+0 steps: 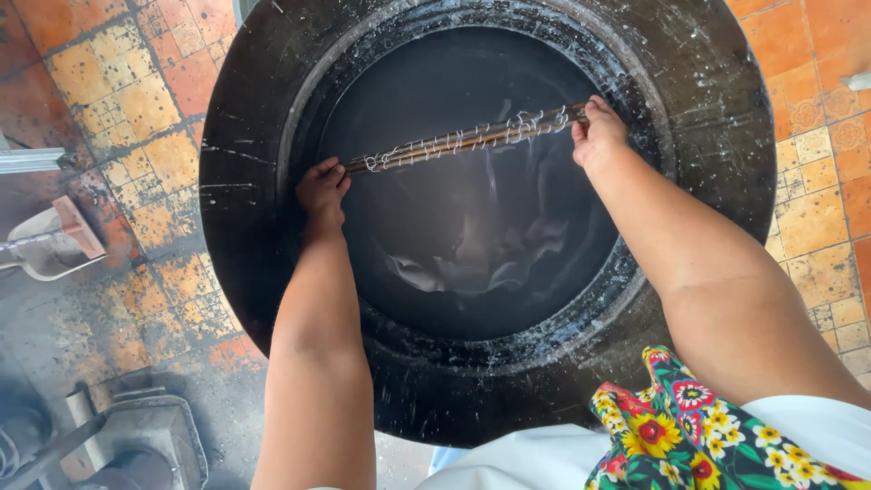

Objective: Manufacturing candles by repeatedly dipping racks of cotton wicks into a large vat of molten wax and hanging them to cool.

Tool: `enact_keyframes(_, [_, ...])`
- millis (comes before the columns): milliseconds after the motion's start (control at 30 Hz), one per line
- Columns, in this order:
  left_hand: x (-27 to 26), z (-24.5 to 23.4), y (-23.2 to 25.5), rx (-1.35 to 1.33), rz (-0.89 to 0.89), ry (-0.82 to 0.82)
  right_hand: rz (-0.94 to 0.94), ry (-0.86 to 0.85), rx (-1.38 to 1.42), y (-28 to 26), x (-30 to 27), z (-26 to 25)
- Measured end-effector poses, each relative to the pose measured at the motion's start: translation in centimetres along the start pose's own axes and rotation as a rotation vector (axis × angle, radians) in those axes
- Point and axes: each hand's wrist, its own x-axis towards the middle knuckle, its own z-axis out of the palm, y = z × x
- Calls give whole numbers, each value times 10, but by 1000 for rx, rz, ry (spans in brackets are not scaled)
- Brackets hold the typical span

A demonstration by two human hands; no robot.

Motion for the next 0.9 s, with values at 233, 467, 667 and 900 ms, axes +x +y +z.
enact_keyframes(233, [-71, -8, 97, 51, 32, -7, -30, -28, 32, -34, -31, -16])
enact_keyframes(467, [-213, -64, 219, -36, 30, -185, -117, -188, 99, -101, -194, -65])
enact_keyframes(667, [-341, -114, 279, 1, -113, -224, -163, -40, 180, -127, -379, -109])
enact_keyframes(900, [-364, -163, 225, -71, -119, -320, -146, 15, 114, -93, -430, -168])
